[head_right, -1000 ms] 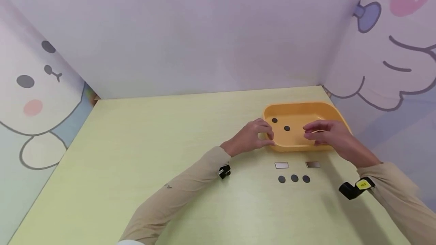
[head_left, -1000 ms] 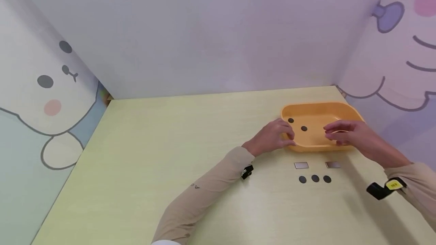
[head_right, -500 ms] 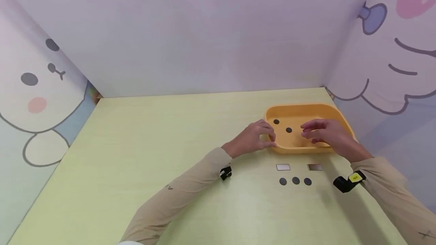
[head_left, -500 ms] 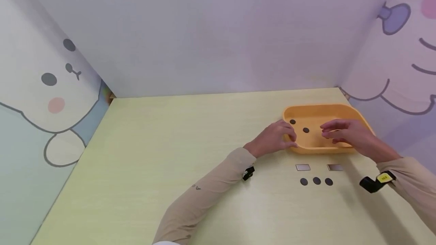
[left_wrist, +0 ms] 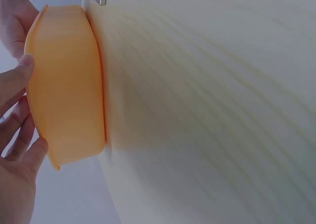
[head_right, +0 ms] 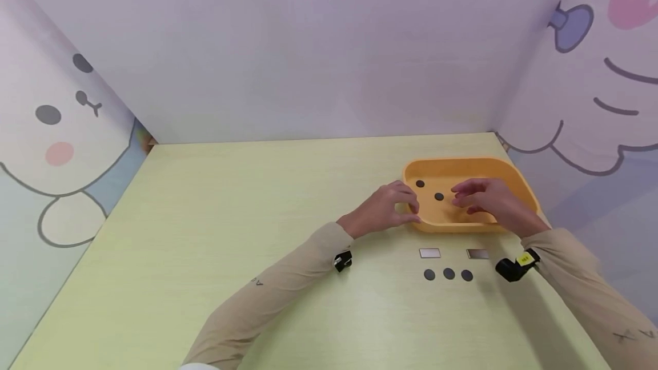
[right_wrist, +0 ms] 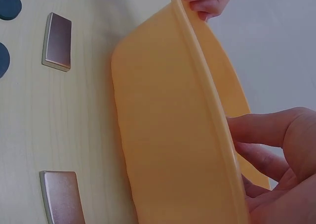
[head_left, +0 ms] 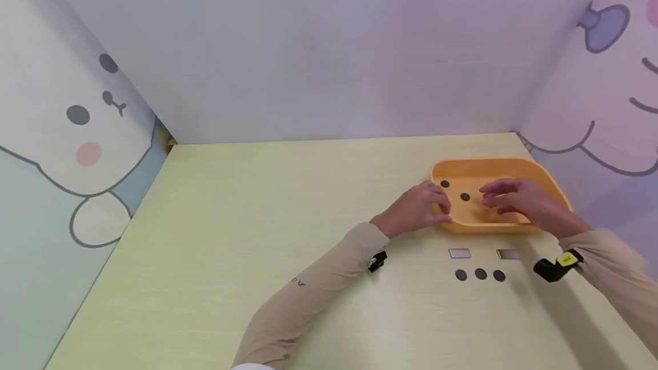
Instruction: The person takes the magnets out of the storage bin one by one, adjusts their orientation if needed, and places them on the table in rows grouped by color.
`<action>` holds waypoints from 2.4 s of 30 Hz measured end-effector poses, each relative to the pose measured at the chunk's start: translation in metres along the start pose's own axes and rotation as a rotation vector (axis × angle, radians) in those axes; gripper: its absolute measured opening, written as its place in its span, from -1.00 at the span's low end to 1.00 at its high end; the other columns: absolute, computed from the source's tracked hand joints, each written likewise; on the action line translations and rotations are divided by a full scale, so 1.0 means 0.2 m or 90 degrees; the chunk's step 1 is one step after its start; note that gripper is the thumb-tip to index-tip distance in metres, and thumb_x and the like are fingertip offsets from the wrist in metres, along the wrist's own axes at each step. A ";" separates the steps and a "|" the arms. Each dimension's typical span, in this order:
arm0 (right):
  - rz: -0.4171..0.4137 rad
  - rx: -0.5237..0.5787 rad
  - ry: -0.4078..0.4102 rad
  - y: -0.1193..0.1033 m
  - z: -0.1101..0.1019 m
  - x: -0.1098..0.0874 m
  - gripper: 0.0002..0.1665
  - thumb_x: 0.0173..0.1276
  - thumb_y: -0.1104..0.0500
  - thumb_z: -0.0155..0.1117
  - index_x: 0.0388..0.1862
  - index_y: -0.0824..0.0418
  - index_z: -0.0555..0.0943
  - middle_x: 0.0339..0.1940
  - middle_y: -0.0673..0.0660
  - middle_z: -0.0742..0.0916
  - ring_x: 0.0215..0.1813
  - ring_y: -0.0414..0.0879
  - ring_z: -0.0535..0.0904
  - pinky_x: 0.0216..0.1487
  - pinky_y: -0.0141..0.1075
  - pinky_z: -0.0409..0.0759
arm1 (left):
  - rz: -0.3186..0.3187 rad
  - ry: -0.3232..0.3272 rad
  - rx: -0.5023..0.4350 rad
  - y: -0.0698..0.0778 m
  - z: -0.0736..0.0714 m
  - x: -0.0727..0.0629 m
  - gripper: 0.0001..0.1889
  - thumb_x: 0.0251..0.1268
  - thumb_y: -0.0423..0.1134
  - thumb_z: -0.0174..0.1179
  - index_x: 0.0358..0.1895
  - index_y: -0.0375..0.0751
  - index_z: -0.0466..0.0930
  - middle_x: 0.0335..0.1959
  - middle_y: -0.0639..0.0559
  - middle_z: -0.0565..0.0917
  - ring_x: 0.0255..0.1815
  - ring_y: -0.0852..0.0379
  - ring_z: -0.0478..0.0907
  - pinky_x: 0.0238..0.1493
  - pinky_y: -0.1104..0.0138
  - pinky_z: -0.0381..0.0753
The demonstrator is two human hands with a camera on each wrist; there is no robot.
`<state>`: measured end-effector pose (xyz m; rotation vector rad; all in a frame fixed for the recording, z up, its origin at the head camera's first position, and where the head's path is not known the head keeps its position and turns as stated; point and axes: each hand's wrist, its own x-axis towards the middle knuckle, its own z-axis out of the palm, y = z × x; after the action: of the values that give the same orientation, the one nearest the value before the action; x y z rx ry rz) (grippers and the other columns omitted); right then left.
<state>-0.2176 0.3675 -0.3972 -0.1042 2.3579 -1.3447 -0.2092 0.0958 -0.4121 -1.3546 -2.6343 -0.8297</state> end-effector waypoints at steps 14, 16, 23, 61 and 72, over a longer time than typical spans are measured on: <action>-0.017 -0.053 -0.008 0.00 0.04 0.07 -0.40 0.29 0.12 0.31 0.14 0.53 0.43 0.05 0.37 0.61 -0.18 -0.13 0.64 -0.17 -0.29 0.60 | -0.007 0.000 0.004 0.00 0.01 0.00 -0.81 0.12 0.00 0.34 -0.35 -0.02 0.67 -0.28 0.28 0.58 -0.05 0.30 0.41 0.09 0.62 0.21; -0.018 -0.048 -0.006 0.00 0.04 0.08 -0.41 0.30 0.13 0.30 0.13 0.54 0.43 0.03 0.37 0.61 -0.18 -0.13 0.64 -0.17 -0.30 0.60 | -0.008 -0.001 0.005 0.00 0.01 0.00 -0.81 0.12 0.00 0.34 -0.34 -0.02 0.67 -0.28 0.28 0.58 -0.05 0.30 0.41 0.09 0.62 0.21; 0.001 -0.050 0.008 -0.01 0.07 0.15 -0.50 0.33 0.22 0.24 0.12 0.55 0.44 -0.14 0.27 0.69 -0.27 -0.10 0.65 -0.21 -0.30 0.62 | -0.008 -0.002 0.000 -0.01 0.01 0.00 -0.80 0.13 0.01 0.33 -0.33 -0.02 0.68 -0.28 0.28 0.58 -0.05 0.30 0.40 0.07 0.63 0.22; -0.089 -0.286 0.072 -0.07 0.18 0.22 -0.84 0.11 0.36 0.41 -0.29 0.37 0.69 -0.38 0.16 0.72 -0.33 0.03 0.51 -0.35 -0.37 0.51 | 0.008 0.005 0.007 -0.02 0.02 0.01 -0.80 0.11 0.00 0.35 -0.35 -0.03 0.68 -0.32 0.27 0.59 -0.10 0.30 0.41 0.07 0.62 0.22; -0.065 -0.236 0.045 -0.07 0.17 0.20 -0.74 0.17 0.34 0.36 -0.15 0.42 0.67 -0.28 0.21 0.73 -0.23 0.04 0.60 -0.31 -0.45 0.54 | 0.014 0.006 0.010 -0.02 0.01 0.01 -0.80 0.12 0.00 0.34 -0.35 -0.03 0.68 -0.31 0.27 0.59 -0.10 0.30 0.41 0.07 0.62 0.22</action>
<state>-0.2420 0.3232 -0.4136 -0.2927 2.6686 -0.9520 -0.2125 0.0962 -0.4155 -1.3696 -2.6093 -0.8079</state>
